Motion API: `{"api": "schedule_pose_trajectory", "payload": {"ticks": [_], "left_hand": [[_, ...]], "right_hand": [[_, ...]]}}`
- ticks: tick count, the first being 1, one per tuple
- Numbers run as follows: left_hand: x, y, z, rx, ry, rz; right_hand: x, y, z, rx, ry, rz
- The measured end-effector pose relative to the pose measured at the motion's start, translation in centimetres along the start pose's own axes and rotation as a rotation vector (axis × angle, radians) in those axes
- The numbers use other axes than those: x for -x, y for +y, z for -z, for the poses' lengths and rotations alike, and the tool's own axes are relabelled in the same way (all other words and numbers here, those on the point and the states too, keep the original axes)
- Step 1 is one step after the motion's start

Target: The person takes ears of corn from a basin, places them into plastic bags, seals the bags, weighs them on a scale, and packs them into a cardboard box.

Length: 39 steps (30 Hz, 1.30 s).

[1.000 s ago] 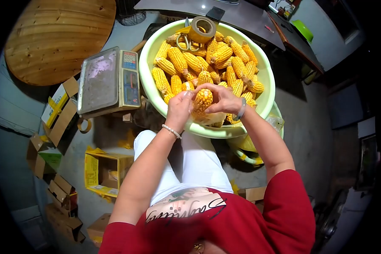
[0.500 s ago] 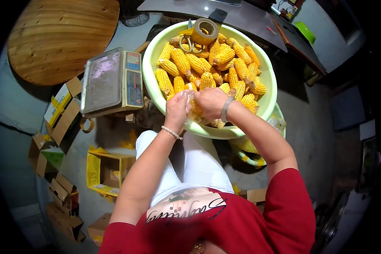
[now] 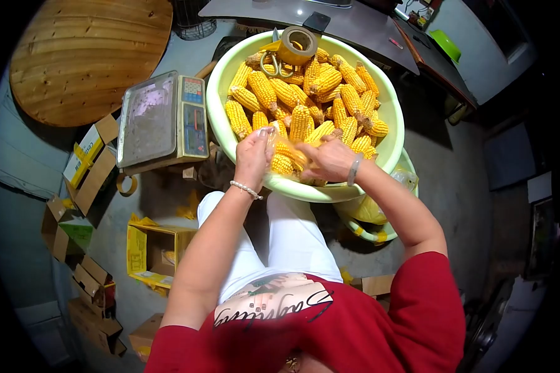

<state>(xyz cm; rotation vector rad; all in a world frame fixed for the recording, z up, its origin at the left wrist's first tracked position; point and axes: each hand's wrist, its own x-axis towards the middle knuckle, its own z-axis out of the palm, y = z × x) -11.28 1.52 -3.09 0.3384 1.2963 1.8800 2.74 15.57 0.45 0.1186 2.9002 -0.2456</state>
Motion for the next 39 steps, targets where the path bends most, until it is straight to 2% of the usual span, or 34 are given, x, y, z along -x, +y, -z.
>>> {"api": "schedule_pose_trajectory", "payload": {"ticks": [4, 7, 8, 12, 14, 15, 17, 18, 23, 27, 29, 31, 39], "left_hand": [[0.1, 0.9, 0.2, -0.144, -0.002, 0.026], [-0.2, 1.6, 0.3, -0.215, -0.034, 0.004], [-0.2, 1.8, 0.4, -0.229, -0.046, -0.007], [-0.9, 1.7, 1.2, -0.389, -0.092, -0.092], [-0.8, 1.3, 2.1, -0.494, -0.117, -0.175], [-0.2, 1.7, 2.1, -0.647, -0.121, -0.222], [1.2, 2.6, 1.9, -0.960, -0.131, -0.314], [1.1, 2.6, 2.2, -1.020, -0.125, -0.263], [0.3, 4.4, 2.2, -0.979, -0.014, -0.391], [0.0, 7.3, 3.1, -0.850, -0.012, -0.410], [0.0, 9.2, 3.9, -0.747, -0.030, -0.405], [1.1, 11.8, 4.2, -0.656, -0.051, -0.479], [1.7, 18.0, 11.6, -0.574, 0.158, -0.389]], "right_hand": [[1.9, 1.0, 1.2, 0.315, -0.251, 0.019], [2.6, 2.3, 1.6, 0.387, -0.231, 0.021], [3.2, 2.7, 2.0, 0.380, -0.110, -0.005], [5.0, 0.9, 6.8, 0.312, 0.177, 0.113], [5.8, -0.4, 8.0, 0.339, 0.190, 0.175], [6.0, -0.8, 8.1, 0.351, 0.198, 0.205], [6.2, -0.2, 7.5, 0.392, 0.141, 0.148], [6.1, 0.3, 7.3, 0.398, 0.134, 0.121], [4.8, -0.2, 8.6, 0.405, 0.254, 0.172], [3.4, -0.8, 11.5, 0.444, 0.442, 0.209], [2.6, -1.5, 13.0, 0.354, 0.561, 0.220], [1.7, -2.1, 14.6, 0.328, 0.615, 0.253], [-8.4, -5.4, 17.3, 0.321, 0.582, 0.413]]}}
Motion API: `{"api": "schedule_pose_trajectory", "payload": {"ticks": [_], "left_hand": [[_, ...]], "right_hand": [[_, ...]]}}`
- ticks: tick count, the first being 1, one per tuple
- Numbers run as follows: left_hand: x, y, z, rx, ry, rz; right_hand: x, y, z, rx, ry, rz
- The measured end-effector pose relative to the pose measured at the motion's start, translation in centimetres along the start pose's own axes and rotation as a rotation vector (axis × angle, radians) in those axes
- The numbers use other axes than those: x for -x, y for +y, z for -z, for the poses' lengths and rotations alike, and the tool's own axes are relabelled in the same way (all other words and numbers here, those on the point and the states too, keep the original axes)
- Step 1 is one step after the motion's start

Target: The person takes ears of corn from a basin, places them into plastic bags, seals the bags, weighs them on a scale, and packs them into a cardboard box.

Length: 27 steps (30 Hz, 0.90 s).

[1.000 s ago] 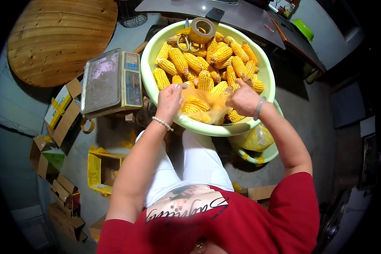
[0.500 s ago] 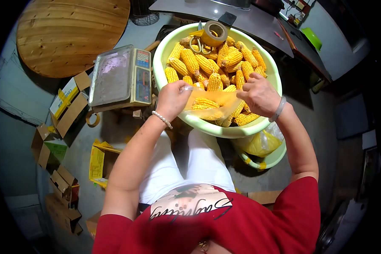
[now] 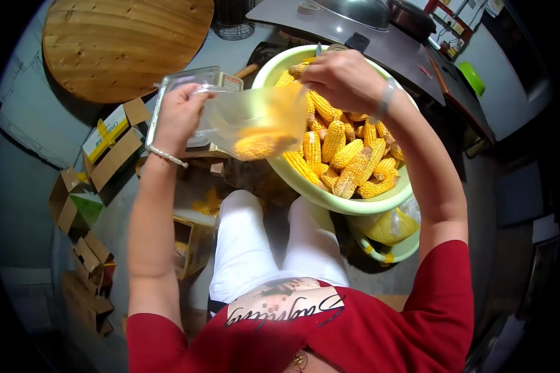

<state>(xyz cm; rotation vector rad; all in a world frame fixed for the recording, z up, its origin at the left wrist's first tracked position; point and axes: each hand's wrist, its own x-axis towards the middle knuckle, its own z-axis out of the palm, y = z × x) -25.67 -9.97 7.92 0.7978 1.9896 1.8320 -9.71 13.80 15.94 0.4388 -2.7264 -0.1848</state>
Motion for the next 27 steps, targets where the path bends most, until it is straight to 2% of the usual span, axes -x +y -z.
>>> {"api": "schedule_pose_trajectory", "payload": {"ticks": [4, 7, 11, 17, 20, 23, 27], "left_hand": [[-1.6, -2.6, 4.4, -0.022, 0.124, 0.124], [-2.9, -4.2, 7.0, -0.059, 0.199, 0.172], [-5.0, -6.0, 9.6, -0.165, 0.293, 0.166], [-9.4, -12.5, 14.4, -0.351, 0.454, 0.132], [-11.1, -14.2, 16.2, -0.435, 0.497, 0.124], [-11.2, -13.5, 16.4, -0.538, 0.551, 0.077], [-9.4, -16.7, 16.1, -0.600, 0.514, 0.107]], "right_hand": [[-5.6, 0.4, -4.5, 0.067, -0.121, 0.043], [-9.5, 0.1, -7.3, -0.021, -0.169, 0.061], [-14.2, -0.9, -9.3, 0.049, -0.264, 0.070], [-19.7, -0.7, -14.2, 0.066, -0.291, 0.026], [-21.5, -0.7, -16.8, 0.031, -0.283, -0.072], [-21.7, -0.3, -20.8, 0.018, -0.118, -0.046], [-19.6, -2.0, -23.2, 0.119, -0.186, 0.033]]}}
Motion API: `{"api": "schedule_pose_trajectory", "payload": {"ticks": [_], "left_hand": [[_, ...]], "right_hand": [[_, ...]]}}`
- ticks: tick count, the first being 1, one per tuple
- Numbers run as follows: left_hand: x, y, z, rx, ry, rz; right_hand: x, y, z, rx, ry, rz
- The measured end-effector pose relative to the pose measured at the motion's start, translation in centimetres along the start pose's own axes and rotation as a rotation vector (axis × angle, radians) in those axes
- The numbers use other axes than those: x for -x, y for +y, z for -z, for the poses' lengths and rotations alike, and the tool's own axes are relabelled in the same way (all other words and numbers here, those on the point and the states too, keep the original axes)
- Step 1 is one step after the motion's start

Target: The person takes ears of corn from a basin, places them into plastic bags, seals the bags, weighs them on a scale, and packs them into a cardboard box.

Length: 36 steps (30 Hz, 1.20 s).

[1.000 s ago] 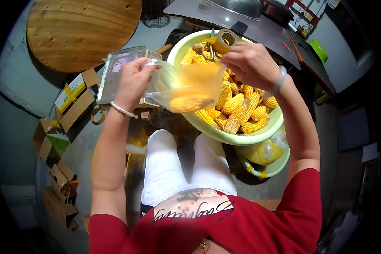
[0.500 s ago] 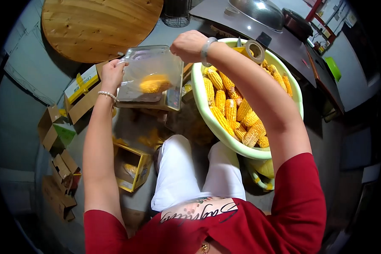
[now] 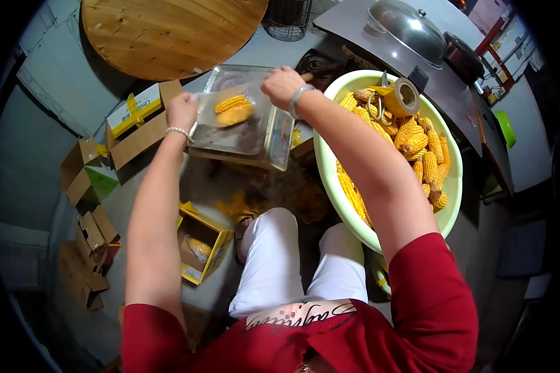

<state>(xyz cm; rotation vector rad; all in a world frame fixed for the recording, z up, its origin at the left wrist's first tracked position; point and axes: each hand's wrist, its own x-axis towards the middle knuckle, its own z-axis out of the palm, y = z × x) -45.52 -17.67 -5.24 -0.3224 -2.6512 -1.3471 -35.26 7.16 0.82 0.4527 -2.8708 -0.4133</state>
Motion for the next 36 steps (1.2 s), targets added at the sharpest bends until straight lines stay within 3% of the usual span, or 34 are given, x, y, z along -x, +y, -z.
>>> {"api": "schedule_pose_trajectory", "payload": {"ticks": [6, 18, 21, 28, 31, 34, 35, 36], "left_hand": [[3.8, -1.7, 0.1, -0.148, -0.066, 0.035], [5.0, 1.5, 1.2, -0.201, -0.110, 0.071], [5.8, 2.4, 1.6, -0.252, -0.051, 0.040], [10.1, 1.0, 3.9, 0.023, 0.222, 0.117], [14.7, -2.2, 2.4, 0.165, 0.246, 0.029], [21.6, -3.5, -1.0, 0.367, -0.049, 0.102], [24.0, -3.9, -3.0, 0.406, -0.078, -0.011], [26.7, -1.3, -2.6, 0.471, -0.228, 0.120]], "right_hand": [[2.2, -2.0, -2.7, -0.036, -0.083, 0.053], [3.5, -3.1, 1.2, -0.176, -0.009, 0.063], [5.4, -3.1, 1.2, -0.160, 0.210, 0.107], [13.0, -4.3, 2.2, -0.357, 0.135, 0.002], [16.4, -4.8, 1.5, -0.477, 0.105, -0.022], [19.1, -6.1, 1.8, -0.426, 0.040, -0.020], [19.8, -6.6, 1.9, -0.417, 0.040, -0.049], [20.4, -7.0, 2.1, -0.410, 0.039, -0.077]]}}
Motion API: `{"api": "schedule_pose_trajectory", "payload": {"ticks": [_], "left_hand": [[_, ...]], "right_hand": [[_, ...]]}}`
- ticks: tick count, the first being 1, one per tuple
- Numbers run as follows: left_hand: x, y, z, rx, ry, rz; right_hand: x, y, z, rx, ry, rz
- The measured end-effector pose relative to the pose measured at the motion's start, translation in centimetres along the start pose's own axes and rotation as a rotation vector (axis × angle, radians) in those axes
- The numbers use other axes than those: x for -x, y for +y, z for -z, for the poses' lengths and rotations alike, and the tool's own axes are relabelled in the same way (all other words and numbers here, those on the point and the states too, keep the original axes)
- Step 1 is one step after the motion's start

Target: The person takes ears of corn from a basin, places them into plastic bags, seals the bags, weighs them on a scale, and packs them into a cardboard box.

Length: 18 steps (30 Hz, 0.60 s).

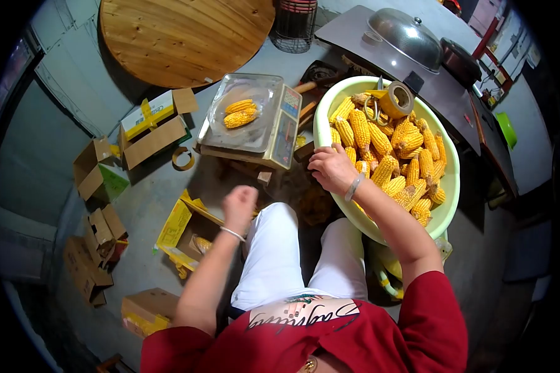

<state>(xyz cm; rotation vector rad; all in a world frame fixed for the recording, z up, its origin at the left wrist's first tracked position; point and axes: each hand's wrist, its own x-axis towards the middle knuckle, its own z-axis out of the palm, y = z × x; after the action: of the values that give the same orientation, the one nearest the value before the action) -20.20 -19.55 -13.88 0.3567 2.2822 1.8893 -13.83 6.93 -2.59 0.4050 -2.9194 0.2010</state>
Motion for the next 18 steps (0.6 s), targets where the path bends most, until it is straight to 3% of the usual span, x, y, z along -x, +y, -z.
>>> {"api": "schedule_pose_trajectory", "payload": {"ticks": [1, 3, 5, 7, 18], "left_hand": [[1.5, -1.3, -1.5, -0.037, -0.061, -0.148], [4.6, 0.1, -3.6, -0.035, -0.262, 0.107], [6.5, 0.7, -5.0, -0.059, -0.407, 0.094], [7.3, 3.6, -5.0, -0.319, -0.481, 0.020], [6.3, 0.9, -4.7, -0.326, -0.301, -0.088]], "right_hand": [[0.4, -0.4, -0.1, 0.006, 0.005, -0.027], [0.7, -0.8, -1.0, 0.029, -0.036, -0.053], [1.0, -1.4, -1.4, 0.093, -0.033, -0.034], [1.1, -1.7, -1.6, 0.125, -0.084, -0.057], [1.2, -1.2, -2.7, 0.073, -0.067, -0.127]]}}
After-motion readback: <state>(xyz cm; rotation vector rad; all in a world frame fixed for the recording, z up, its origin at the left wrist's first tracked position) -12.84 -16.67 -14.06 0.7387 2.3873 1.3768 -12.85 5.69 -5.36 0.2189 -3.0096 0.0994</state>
